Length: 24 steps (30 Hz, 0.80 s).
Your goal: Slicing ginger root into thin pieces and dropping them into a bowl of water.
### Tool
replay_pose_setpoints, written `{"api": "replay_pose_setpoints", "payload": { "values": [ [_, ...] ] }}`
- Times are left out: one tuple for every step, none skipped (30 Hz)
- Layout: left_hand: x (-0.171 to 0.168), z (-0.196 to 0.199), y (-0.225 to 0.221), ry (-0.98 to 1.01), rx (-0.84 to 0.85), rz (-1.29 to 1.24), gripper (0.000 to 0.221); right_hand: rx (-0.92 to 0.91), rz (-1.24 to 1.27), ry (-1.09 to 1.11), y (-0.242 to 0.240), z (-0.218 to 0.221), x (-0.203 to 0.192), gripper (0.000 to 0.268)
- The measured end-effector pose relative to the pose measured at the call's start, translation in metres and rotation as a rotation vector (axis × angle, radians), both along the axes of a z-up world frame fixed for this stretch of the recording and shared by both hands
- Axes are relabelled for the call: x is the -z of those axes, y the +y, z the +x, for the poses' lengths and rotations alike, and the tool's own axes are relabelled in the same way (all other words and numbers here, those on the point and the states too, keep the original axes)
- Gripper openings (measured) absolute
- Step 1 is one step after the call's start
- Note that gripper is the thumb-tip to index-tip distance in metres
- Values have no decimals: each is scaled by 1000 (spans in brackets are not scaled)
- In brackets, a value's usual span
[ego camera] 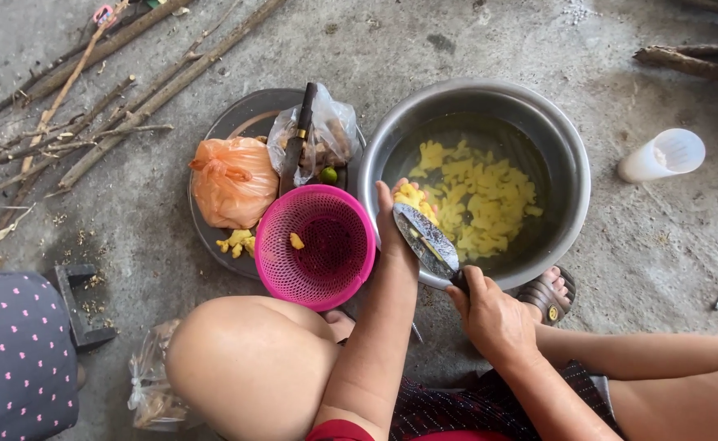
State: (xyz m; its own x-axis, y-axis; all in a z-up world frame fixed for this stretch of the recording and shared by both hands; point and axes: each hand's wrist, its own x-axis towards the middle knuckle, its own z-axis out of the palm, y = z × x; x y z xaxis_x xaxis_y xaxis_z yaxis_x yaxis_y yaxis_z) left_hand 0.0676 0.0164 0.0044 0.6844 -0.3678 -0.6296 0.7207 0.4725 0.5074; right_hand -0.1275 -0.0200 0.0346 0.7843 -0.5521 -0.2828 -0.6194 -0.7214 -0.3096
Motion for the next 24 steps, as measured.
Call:
{"api": "replay_pose_setpoints", "payload": {
  "values": [
    [7, 0, -1, -38, 4, -6, 62, 0, -30, 18, 0, 1, 0, 44],
    [13, -1, -2, -76, 9, -12, 52, 0, -60, 36, 0, 3, 0, 44],
    [15, -3, -3, -73, 8, -12, 52, -1, -60, 38, -1, 4, -1, 44],
    [16, -5, -5, -65, -20, -70, 47, -3, -68, 37, -2, 5, -1, 42],
    [18, -8, -6, -56, -45, -127, 43, -3, -75, 36, -2, 5, -2, 41],
    [18, -8, -6, -53, -43, -126, 43, -1, -74, 39, -2, 6, -1, 41],
    [19, -8, -7, -60, -34, -106, 43, -11, -75, 48, -3, 6, -1, 41],
    [19, -8, -7, -68, -24, -87, 44, -20, -75, 57, -4, 7, -1, 41],
    [28, -7, -10, -67, -22, -86, 44, -18, -74, 58, -5, 6, 4, 41],
    [36, -7, -12, -29, -11, -55, 45, -30, -72, 26, -7, 4, 9, 37],
    [43, -6, -14, 6, -1, -23, 46, -43, -70, -9, -8, 3, 14, 34],
    [48, -7, -14, 6, 0, -23, 46, -42, -69, -9, -8, 4, 16, 34],
    [54, -8, -15, 7, 34, -56, 43, -40, -75, -18, -9, 4, 17, 33],
    [59, -9, -15, 7, 67, -89, 41, -38, -81, -26, -9, 5, 19, 33],
    [56, -12, -16, 7, 70, -89, 41, -35, -81, -27, -12, 7, 20, 33],
    [54, -15, -16, 16, 108, -96, 43, -11, -57, 10, -15, 8, 21, 34],
    [52, -17, -18, 25, 147, -104, 45, 16, -32, 46, -19, 11, 21, 35],
    [50, -19, -17, 22, 152, -104, 45, 21, -33, 43, -20, 15, 18, 35],
    [48, -22, -18, 14, 149, -128, 43, 52, 15, 79, -22, 19, 15, 34],
    [47, -25, -18, 7, 146, -151, 42, 83, 62, 114, -24, 22, 12, 33],
    [49, -30, -19, 6, 150, -149, 42, 86, 64, 113, -36, 21, 30, 33],
    [51, -36, -20, 15, 143, -118, 42, 101, -2, 133, -48, 19, 48, 35],
    [52, -39, -22, 18, 141, -86, 43, 122, -68, 148, -60, 19, 65, 36],
    [53, -35, -19, 13, 151, -84, 43, 132, -65, 143, -57, 19, 76, 36]
  ]
}}
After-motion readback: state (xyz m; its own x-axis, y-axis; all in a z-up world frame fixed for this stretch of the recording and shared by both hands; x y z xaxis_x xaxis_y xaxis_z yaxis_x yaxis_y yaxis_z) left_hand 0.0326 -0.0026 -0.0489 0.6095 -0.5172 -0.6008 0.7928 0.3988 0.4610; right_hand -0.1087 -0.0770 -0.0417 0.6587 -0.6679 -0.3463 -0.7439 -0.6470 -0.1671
